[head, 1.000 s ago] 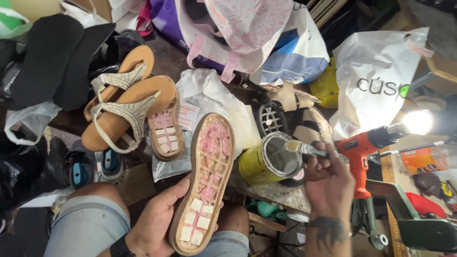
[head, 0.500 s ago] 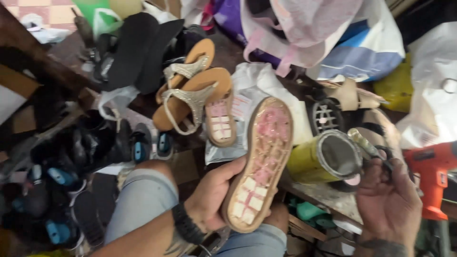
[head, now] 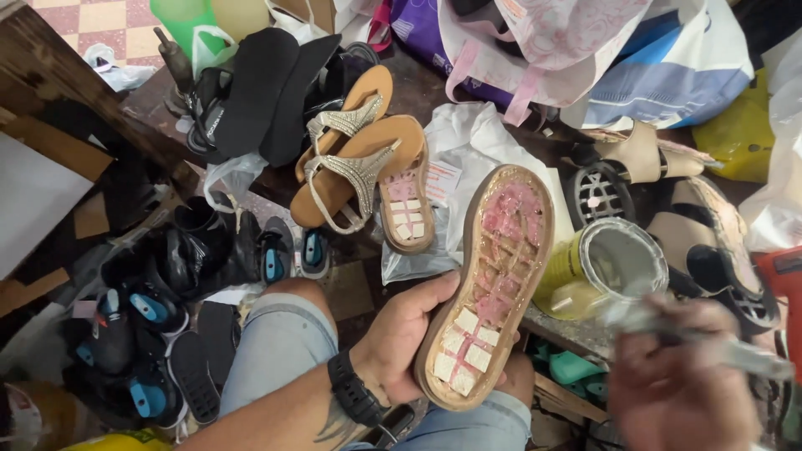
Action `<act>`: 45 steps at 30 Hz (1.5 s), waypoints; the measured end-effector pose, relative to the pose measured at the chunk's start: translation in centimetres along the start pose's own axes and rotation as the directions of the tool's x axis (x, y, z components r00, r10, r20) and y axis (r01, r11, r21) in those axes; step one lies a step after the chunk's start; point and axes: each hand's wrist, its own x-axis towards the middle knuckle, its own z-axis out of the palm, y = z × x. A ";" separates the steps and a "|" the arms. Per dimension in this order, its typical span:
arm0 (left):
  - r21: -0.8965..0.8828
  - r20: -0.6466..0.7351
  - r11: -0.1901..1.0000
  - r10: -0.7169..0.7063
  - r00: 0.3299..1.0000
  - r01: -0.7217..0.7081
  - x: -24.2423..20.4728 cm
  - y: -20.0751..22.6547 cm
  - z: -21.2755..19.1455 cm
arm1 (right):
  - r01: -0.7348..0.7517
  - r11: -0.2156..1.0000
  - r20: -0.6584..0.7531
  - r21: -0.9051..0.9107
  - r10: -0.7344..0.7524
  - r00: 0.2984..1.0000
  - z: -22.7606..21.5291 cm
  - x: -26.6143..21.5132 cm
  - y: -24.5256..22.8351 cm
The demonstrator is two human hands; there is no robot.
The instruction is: The person holds a sandal sole and uses a brush to apply a clear liquid from a yellow container onto the pink and white patterned surface of the sole. They repeatedly dip the brush into the container and spread the liquid across the sole's surface.
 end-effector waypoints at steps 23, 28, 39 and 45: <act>0.079 -0.051 0.996 -0.040 0.998 0.044 -1.8 -0.6 2.6 | 0.313 0.798 0.201 -0.516 -0.243 0.949 8.8 -2.8 1.3; 0.144 -0.105 0.989 -0.013 0.994 0.028 -2.0 -0.7 2.4 | 0.241 0.794 -0.038 -0.558 -0.315 0.948 9.2 -1.6 1.4; 0.190 -0.135 0.982 0.041 0.990 -0.014 -1.5 -0.8 3.2 | 0.333 0.834 0.132 -0.440 -0.306 0.943 8.5 -2.6 2.2; 0.033 0.047 0.999 -0.035 0.998 0.034 -0.6 -0.1 0.8 | 0.321 0.676 -0.068 -0.664 -0.482 0.873 12.1 -7.5 4.9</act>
